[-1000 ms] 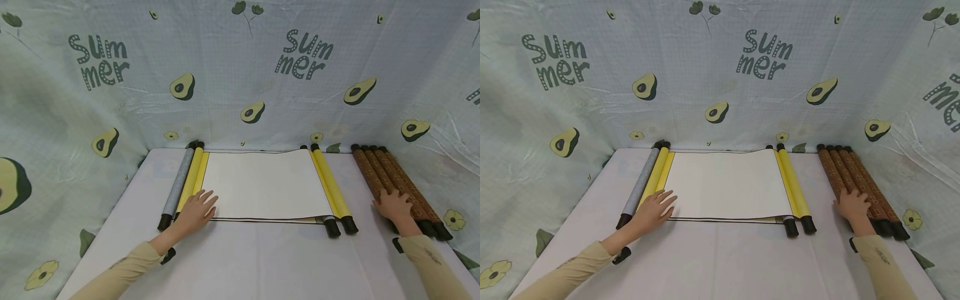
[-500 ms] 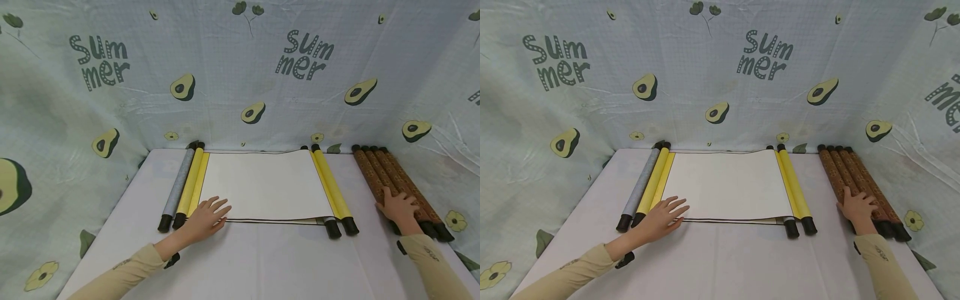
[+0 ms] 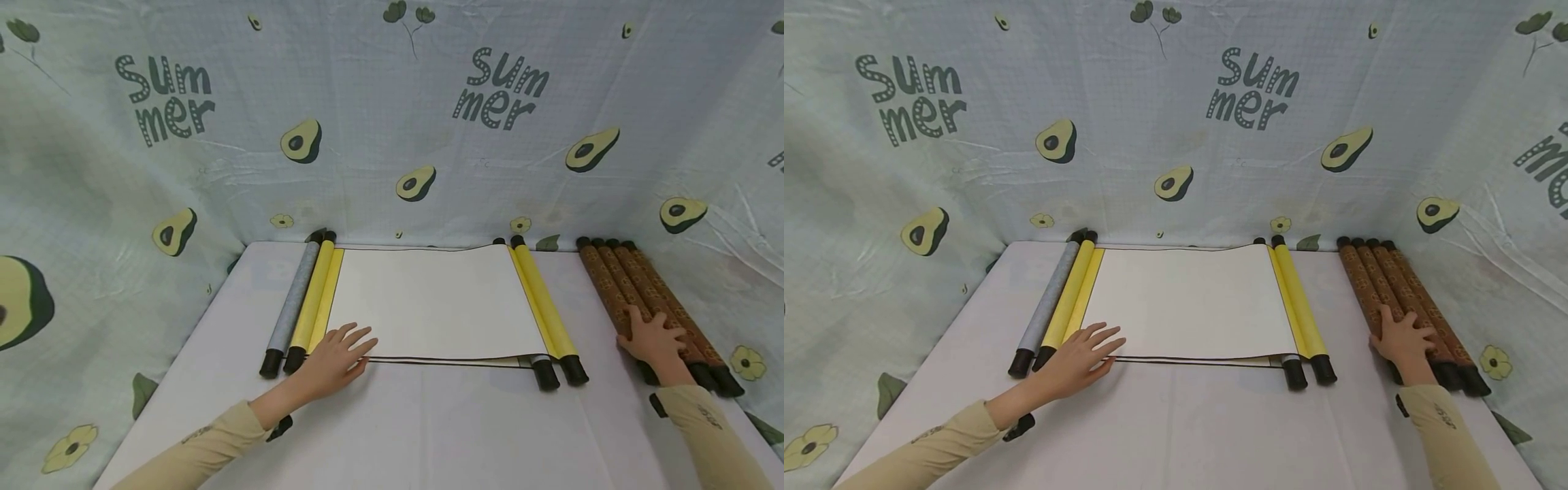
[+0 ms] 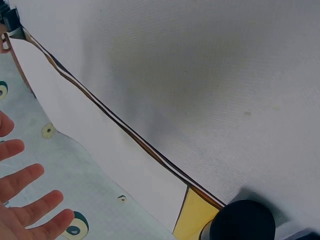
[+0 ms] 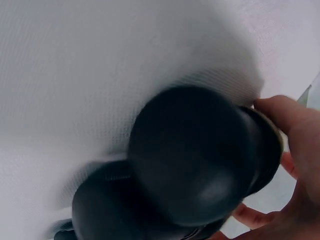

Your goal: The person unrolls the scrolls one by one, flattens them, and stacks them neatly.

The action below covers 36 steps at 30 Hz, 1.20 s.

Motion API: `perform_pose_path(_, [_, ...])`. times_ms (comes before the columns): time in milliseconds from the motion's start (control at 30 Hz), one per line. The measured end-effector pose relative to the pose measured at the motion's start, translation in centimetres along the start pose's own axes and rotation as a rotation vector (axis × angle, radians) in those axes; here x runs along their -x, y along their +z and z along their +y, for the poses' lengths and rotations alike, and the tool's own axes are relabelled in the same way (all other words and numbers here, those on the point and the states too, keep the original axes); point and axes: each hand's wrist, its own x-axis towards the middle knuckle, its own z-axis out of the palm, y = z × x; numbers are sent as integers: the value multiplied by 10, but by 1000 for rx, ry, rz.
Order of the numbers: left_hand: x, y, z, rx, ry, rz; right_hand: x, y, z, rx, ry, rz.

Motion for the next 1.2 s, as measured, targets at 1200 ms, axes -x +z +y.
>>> perform_pose_path(1200, [-1, -3, -2, 35, 0, -46, 23, -5, -28, 92, -193, 200])
